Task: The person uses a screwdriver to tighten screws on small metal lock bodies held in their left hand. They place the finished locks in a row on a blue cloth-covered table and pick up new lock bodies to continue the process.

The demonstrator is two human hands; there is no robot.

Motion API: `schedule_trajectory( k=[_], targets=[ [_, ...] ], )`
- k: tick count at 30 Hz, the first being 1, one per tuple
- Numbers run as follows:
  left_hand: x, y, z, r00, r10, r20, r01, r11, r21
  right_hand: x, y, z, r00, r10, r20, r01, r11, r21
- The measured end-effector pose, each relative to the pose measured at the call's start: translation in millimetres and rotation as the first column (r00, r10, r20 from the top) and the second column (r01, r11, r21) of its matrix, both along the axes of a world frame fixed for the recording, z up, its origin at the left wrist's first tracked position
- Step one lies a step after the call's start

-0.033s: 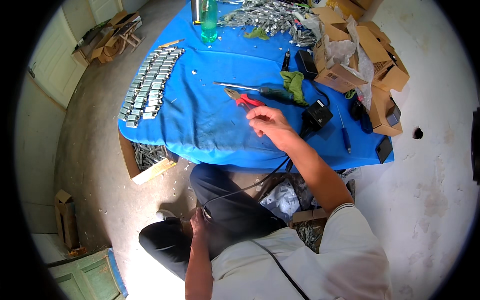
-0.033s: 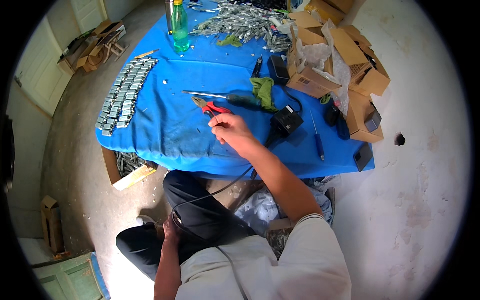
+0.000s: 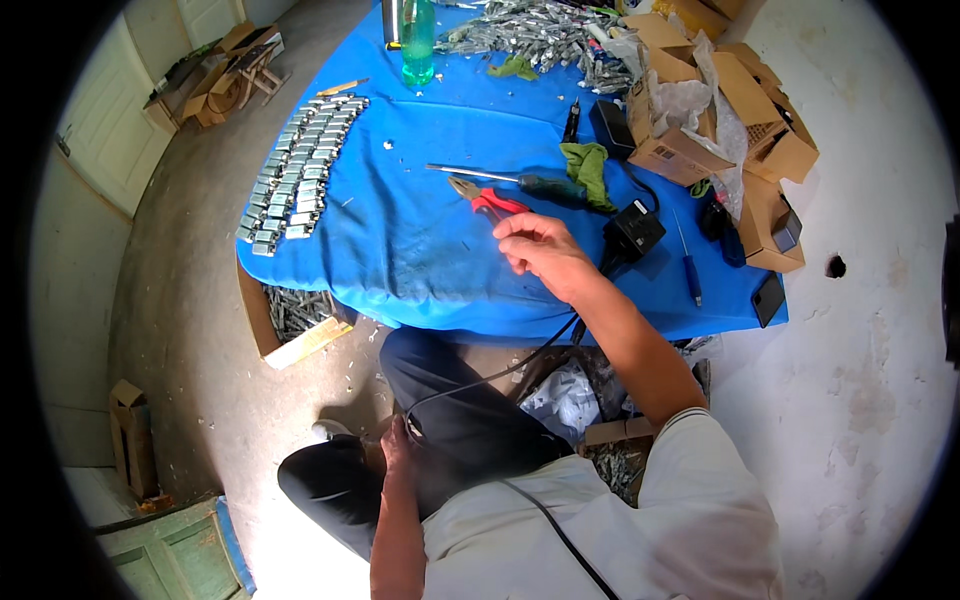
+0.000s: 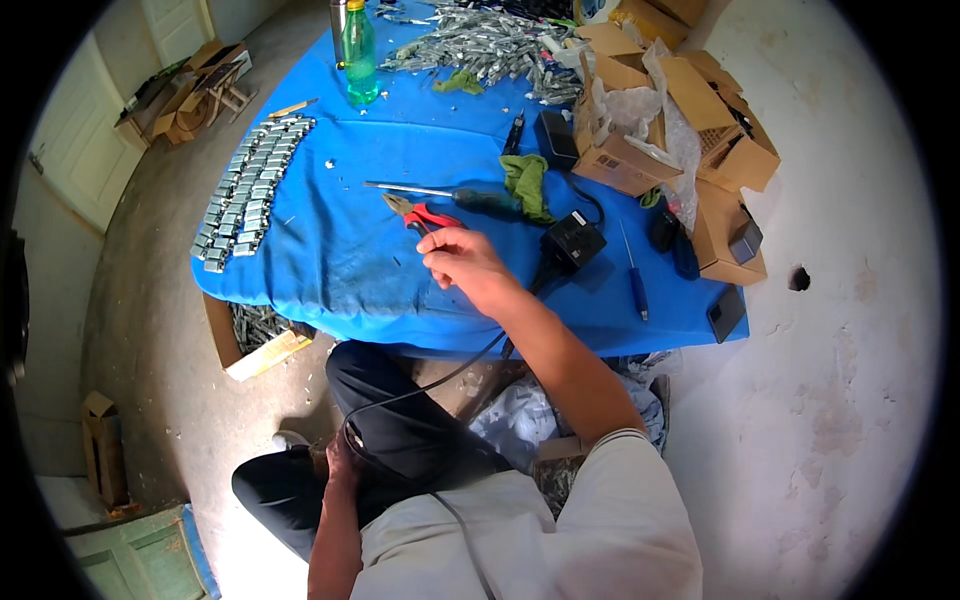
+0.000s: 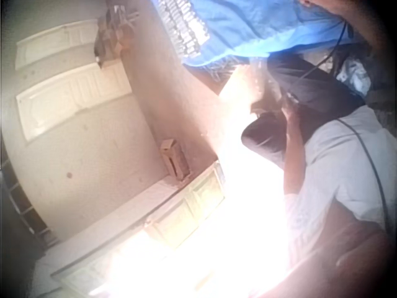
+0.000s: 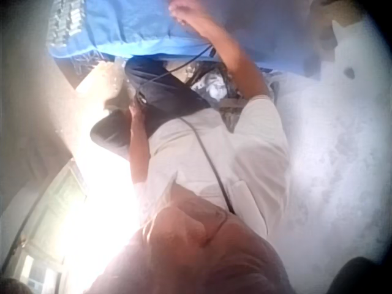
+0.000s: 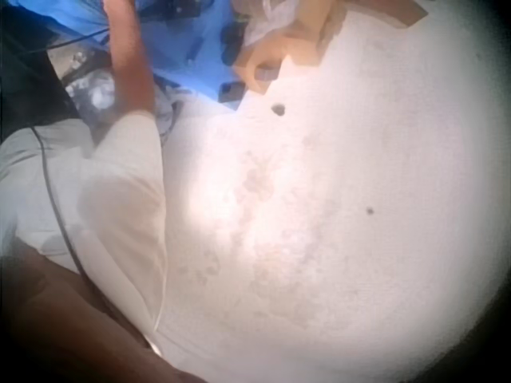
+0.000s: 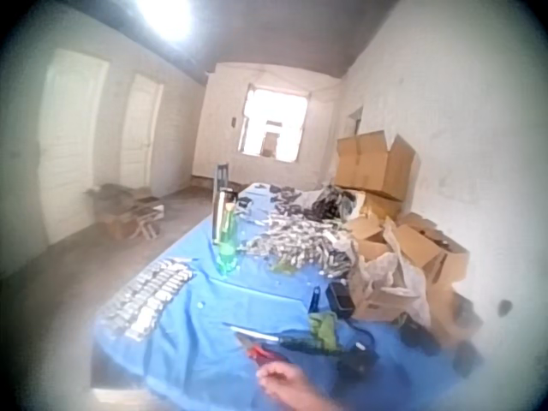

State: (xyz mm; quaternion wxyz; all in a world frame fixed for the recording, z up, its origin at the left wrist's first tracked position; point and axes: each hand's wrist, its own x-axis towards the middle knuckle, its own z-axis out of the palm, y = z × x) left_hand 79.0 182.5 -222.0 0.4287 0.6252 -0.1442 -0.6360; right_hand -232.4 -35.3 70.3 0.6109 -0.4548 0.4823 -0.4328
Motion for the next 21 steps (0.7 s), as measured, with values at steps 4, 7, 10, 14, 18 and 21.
schedule_trajectory(
  k=[4,7,10,14,18,21],
  targets=[
    [12.3,1.4,-22.9,0.999,-0.023,0.024,0.022,0.998,0.054,-2.7,4.6,1.2,0.976,-0.031,0.216,0.022,0.999,0.043],
    [4.1,-2.6,8.2,0.910,-0.237,0.340,0.263,0.964,-0.032,-8.2,5.4,-5.3,0.996,-0.077,0.045,0.076,0.997,0.020],
    [10.1,-0.7,-9.7,0.992,-0.042,0.120,0.039,0.999,0.032,-7.3,3.7,-5.2,0.966,-0.169,-0.195,0.177,0.984,0.026],
    [8.0,3.3,-4.0,0.668,-0.339,0.663,0.476,0.879,-0.030,-17.4,-5.8,-17.8,0.844,-0.296,-0.446,0.257,0.955,-0.148],
    [7.8,5.0,-13.8,0.799,-0.322,0.508,0.388,0.921,-0.026,-23.1,-18.4,-18.7,0.777,-0.321,-0.541,0.158,0.932,-0.327],
    [9.8,7.6,-38.5,0.973,-0.097,0.209,0.123,0.985,-0.118,-19.1,-28.6,-3.9,0.701,-0.356,-0.619,0.093,0.905,-0.415]
  ],
)
